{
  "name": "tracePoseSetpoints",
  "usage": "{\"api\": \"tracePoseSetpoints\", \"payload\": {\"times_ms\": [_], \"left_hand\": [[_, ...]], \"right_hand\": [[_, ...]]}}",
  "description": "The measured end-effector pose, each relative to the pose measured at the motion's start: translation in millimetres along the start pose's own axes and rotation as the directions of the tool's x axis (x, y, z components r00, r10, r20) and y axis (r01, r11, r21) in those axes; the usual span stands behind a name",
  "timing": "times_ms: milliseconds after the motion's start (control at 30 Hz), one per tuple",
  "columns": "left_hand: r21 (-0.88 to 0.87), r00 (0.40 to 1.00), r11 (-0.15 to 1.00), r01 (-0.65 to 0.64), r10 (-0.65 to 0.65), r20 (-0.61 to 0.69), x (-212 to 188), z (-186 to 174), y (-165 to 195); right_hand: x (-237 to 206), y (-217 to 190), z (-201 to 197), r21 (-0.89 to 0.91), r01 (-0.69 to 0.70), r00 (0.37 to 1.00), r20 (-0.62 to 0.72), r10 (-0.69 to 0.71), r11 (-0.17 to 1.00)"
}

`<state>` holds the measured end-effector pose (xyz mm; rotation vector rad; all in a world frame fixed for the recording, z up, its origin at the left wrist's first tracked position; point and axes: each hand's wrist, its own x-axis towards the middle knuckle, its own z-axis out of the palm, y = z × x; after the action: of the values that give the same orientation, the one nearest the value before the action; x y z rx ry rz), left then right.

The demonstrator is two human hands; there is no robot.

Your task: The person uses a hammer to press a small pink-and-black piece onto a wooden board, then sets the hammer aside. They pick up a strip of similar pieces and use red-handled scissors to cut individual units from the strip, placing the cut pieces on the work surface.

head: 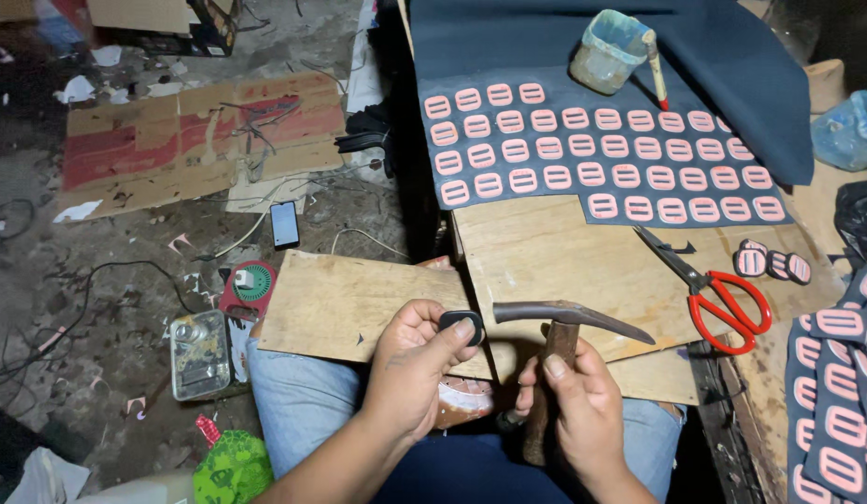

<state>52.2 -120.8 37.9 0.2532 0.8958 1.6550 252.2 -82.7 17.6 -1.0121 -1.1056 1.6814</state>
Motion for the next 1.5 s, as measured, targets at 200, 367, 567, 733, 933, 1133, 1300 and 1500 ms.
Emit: {"api": "tracePoseSetpoints", "payload": {"times_ms": [200, 367, 567, 733, 933, 1133, 1300, 1500], "left_hand": [[-0.023, 0.998, 0.999, 0.047, -0.048, -0.047, 1.6, 1.1, -2.1], [0.019, 0.995, 0.998, 0.062, -0.061, -0.075, 2.8, 1.6, -7.0], [0.232, 0.996, 0.971, 0.052, -0.033, -0.085, 2.8, 6.7, -15.9], [0.157, 0.995, 0.982, 0.102, -0.098, -0.035, 1.3, 0.6, -16.3], [0.055, 0.993, 0.992, 0.115, -0.112, -0.044, 3.6, -10.9, -21.4], [0.082, 0.997, 0.997, -0.008, 0.014, -0.078, 8.2, -23.7, -25.2], [0.032, 0.998, 0.998, 0.050, -0.049, -0.036, 8.1, -21.7, -26.4], [0.159, 0.999, 0.987, -0.020, 0.026, -0.035, 5.8, -20.2, -19.1]], "right_hand": [[-1.9, 3.9, 0.5, -0.007, -0.057, 0.998, 0.042, 0.057, 0.998], [-2.7, 6.1, -4.6, -0.007, -0.098, 0.995, -0.007, 0.098, 0.995], [3.1, 1.7, -13.8, -0.061, -0.100, 0.990, -0.108, 0.093, 0.993], [5.6, -3.4, -25.5, -0.060, -0.133, 0.988, -0.093, 0.127, 0.989], [4.3, 6.1, -23.9, -0.154, -0.178, 0.984, 0.004, 0.180, 0.972], [10.1, 8.2, -22.2, -0.092, -0.132, 0.983, -0.138, 0.119, 0.987], [9.6, 12.5, -12.2, -0.120, -0.214, 0.977, -0.021, 0.213, 0.969], [23.2, -28.9, -17.6, -0.749, 0.500, 0.834, 0.281, -0.475, 0.435]]}}
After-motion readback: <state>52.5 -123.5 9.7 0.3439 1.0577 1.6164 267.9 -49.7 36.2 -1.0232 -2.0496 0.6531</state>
